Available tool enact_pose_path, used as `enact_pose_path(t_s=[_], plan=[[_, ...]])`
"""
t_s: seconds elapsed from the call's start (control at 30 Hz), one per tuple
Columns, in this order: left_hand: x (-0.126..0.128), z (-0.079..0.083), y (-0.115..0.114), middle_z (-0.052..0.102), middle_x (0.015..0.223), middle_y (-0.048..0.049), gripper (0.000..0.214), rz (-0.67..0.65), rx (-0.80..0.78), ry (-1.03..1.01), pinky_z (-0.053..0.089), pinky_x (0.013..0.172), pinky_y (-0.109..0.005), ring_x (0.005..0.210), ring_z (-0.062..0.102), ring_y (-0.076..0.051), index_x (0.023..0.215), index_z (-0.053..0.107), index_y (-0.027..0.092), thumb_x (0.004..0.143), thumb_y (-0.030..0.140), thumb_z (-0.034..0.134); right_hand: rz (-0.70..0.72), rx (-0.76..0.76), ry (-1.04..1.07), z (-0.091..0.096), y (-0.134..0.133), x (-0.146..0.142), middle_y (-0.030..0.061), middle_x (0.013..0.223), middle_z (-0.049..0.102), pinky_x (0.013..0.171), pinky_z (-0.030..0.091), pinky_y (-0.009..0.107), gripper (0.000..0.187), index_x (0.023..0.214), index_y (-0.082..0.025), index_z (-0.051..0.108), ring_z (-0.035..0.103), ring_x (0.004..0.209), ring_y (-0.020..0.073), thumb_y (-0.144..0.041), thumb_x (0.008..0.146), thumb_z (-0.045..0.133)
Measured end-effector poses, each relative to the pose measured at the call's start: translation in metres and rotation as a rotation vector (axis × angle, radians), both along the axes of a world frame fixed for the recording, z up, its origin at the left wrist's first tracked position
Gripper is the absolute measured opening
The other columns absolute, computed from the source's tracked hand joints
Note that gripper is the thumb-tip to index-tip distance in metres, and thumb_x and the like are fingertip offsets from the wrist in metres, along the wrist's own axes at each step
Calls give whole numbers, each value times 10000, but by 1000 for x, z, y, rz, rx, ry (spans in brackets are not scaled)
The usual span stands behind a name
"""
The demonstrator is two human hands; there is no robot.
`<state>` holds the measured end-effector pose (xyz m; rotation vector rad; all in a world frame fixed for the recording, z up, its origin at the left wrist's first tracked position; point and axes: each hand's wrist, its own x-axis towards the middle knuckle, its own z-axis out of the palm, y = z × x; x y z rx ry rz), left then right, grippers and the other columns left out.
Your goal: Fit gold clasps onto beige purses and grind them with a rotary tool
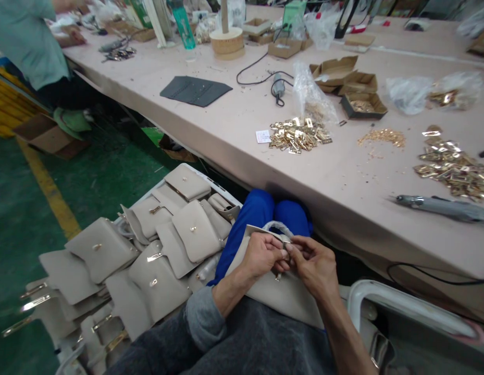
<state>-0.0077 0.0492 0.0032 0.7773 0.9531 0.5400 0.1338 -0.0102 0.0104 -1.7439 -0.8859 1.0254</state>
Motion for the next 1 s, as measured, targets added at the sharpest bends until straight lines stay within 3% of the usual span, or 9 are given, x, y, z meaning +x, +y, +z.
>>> enact_pose_path(t_s=[0.17, 0.33, 0.4, 0.5, 0.63, 0.77, 0.87, 0.93, 1.0], plan=[[-2, 2, 2, 687, 578, -81, 279, -42, -19, 71, 448, 349, -187, 444, 638, -161, 723, 683, 113, 677, 378, 757, -51, 2, 173, -8, -4, -2, 104, 813, 740, 557, 560, 268, 520, 1013, -146, 701, 686, 640, 191, -547, 724, 863], [7, -3, -2, 532, 430, 3, 325, 91, 62, 158, 210, 320, -169, 313, 358, -49, 570, 641, 131, 684, 413, 758, -16, 18, 145, -10, -7, -2, 88, 793, 722, 558, 548, 274, 433, 998, -157, 702, 673, 632, 190, -520, 790, 814], [11, -4, -6, 493, 418, 23, 320, 173, 78, 178, 199, 341, -178, 326, 332, -45, 548, 623, 140, 664, 396, 775, 46, 40, 49, -7, -11, 1, 86, 827, 723, 601, 560, 295, 342, 1012, -173, 713, 682, 668, 199, -480, 864, 746], [14, -3, -11, 469, 425, 29, 315, 223, 86, 183, 199, 364, -186, 355, 332, -52, 529, 598, 151, 669, 377, 765, 203, 216, -246, 1, -17, 7, 93, 975, 714, 749, 572, 337, 206, 1086, -209, 723, 695, 828, 215, -329, 957, 617], [17, 0, -11, 457, 444, 28, 269, 240, 71, 163, 205, 372, -195, 375, 341, -57, 488, 560, 164, 637, 311, 729, 403, 472, -545, 7, -21, 15, 106, 1162, 651, 791, 556, 327, 310, 1240, -248, 686, 665, 957, 207, -176, 975, 543], [19, 5, -5, 461, 440, 28, 222, 218, -6, 155, 197, 356, -193, 358, 343, -60, 489, 554, 173, 628, 270, 697, 445, 563, -644, 7, -16, 19, 88, 1094, 664, 801, 541, 312, 288, 1196, -256, 699, 650, 964, 200, -145, 991, 529], [16, 12, -7, 550, 485, -10, 225, 147, -29, 201, 202, 340, -200, 355, 381, -81, 571, 617, 163, 724, 321, 664, 435, 533, -595, 9, -8, 23, 78, 1030, 668, 789, 515, 306, 220, 1090, -238, 712, 641, 907, 189, -172, 1004, 521], [13, 18, -12, 601, 535, -28, 246, 153, 98, 256, 246, 352, -198, 378, 427, -90, 640, 653, 152, 797, 340, 639, 402, 484, -525, 11, 0, 27, 64, 962, 670, 764, 493, 305, 163, 996, -223, 714, 629, 841, 179, -217, 1001, 552], [9, 22, -18, 655, 632, -37, 195, 211, 352, 327, 352, 410, -190, 450, 512, -97, 756, 696, 140, 835, 315, 659, 378, 418, -447, 13, 8, 33, 43, 890, 675, 718, 466, 299, 133, 925, -217, 718, 614, 783, 173, -263, 978, 605]])
